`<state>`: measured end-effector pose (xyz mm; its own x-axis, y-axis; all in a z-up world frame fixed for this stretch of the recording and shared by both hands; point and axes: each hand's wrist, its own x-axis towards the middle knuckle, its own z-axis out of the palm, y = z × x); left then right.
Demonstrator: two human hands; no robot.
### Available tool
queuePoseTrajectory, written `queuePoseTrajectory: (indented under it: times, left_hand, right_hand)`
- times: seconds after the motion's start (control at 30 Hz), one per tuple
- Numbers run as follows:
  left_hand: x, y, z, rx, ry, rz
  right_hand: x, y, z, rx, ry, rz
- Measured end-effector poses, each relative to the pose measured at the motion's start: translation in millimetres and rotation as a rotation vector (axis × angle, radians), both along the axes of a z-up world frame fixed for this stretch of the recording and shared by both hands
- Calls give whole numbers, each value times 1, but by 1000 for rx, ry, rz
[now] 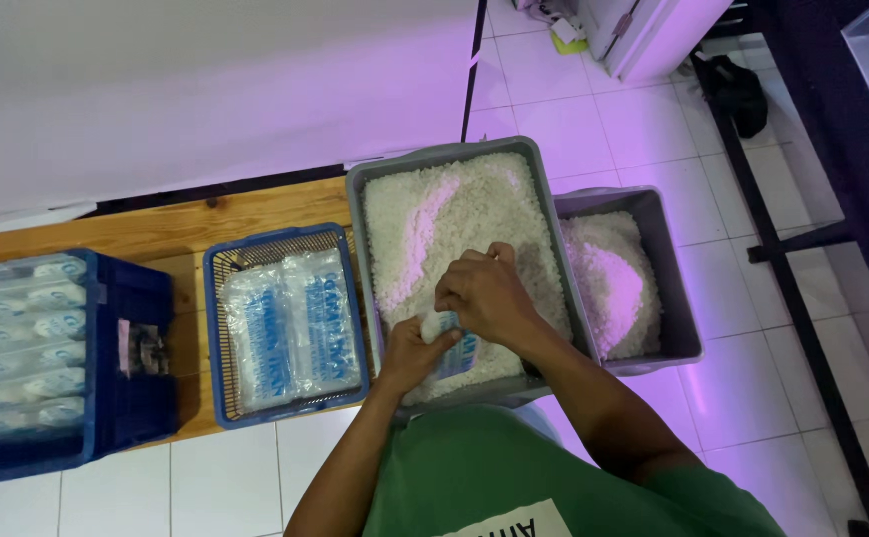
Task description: The person fills small plastic bags with white salt from a large container using a handheld scoop, then places the filled bags into a blue crate.
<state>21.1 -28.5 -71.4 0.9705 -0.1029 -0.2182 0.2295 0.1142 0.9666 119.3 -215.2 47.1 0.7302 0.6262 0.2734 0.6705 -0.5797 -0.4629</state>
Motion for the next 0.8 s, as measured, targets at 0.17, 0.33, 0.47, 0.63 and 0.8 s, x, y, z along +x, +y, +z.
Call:
queuePoseTrajectory:
  times: [0.17, 0.33, 0.47, 0.63, 0.8]
  left_hand:
    - [1, 1, 12, -13, 20, 8]
    - [-1, 2, 19, -19, -17, 5]
    - [-7, 2, 25, -15, -37, 5]
    - [-6, -4, 33, -27, -69, -21]
    - [-11, 0, 20, 10, -53, -5]
  right_hand:
    - [-12, 11, 37, -32, 42, 15]
    - [-22, 24, 41, 38, -41, -6]
    - [-22, 21, 25, 10, -68, 9]
    - [-23, 21, 18, 81, -163, 28]
    - [-23, 25, 6, 161, -198, 35]
